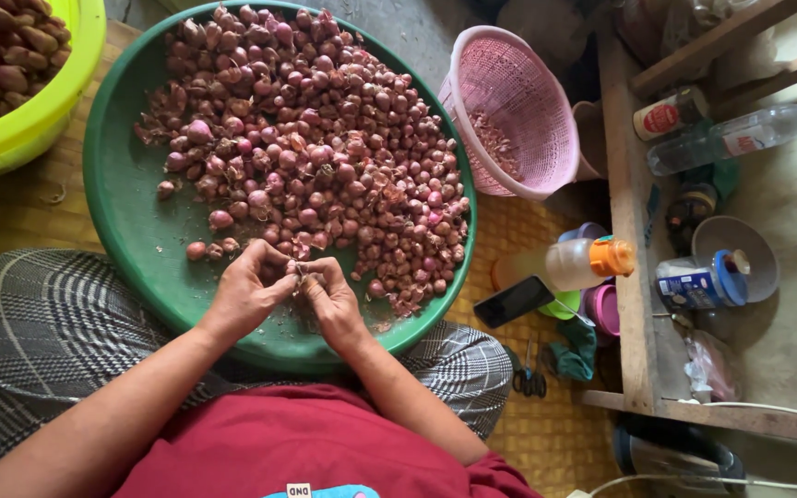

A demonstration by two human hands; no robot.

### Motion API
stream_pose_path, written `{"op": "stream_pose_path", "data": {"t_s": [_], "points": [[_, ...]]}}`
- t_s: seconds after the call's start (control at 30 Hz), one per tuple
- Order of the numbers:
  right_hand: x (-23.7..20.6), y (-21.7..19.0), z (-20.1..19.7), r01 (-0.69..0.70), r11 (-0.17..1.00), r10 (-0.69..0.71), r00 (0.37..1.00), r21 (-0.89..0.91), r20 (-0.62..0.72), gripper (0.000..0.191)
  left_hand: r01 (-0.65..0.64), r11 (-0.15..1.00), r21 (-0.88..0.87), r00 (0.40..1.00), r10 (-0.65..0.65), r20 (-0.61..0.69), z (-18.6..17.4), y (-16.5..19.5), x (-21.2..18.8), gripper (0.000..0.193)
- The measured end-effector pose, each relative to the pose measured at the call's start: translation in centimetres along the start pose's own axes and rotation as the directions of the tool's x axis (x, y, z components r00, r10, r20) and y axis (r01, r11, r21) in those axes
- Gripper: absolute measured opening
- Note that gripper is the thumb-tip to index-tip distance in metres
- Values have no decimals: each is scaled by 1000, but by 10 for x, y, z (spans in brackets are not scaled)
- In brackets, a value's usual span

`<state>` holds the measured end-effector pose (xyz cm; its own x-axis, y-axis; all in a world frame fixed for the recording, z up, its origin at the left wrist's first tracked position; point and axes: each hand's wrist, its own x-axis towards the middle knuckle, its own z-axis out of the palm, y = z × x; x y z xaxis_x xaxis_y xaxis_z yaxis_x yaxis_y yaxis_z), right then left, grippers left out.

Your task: The person sits on the floor in front of a large green tray filled with shallots and peels the dry skins off the shallots by hand, one at a time. They drop the removed skins onto the tray and occasionally toss peeled shallots into a pink basket beside the tray.

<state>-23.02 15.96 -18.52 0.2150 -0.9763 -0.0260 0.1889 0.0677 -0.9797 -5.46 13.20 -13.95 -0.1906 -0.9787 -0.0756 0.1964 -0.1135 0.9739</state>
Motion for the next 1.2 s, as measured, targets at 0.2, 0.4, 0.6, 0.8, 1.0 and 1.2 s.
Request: {"op": "stream_pose_path", "data": {"t_s": [0.2,0.4,0.6,0.8,1.0,1.2], "points": [[5,-13,0,-94,995,97,991,31,-96,15,-58,998,29,996,56,67,8,-1,-2,18],[4,-55,5,249,780,-255,964,-575,72,24,197,978,-72,971,-184,154,-2,4,5,18],[7,-57,10,141,823,-178,984,-551,-15,10,227,971,-77,944,-200,264,0,3,3,23],[12,-71,11,-8,872,-88,981,-489,-174,19,394,874,-285,908,-321,271,-5,3,7,29],[5,-58,10,195,786,-212,976,-586,42,14,287,955,-69,929,-260,264,-3,-1,7,26],[9,-46,1,-94,912,30,986,-399,-164,12,373,901,-221,911,-310,271,-6,8,6,29]]}}
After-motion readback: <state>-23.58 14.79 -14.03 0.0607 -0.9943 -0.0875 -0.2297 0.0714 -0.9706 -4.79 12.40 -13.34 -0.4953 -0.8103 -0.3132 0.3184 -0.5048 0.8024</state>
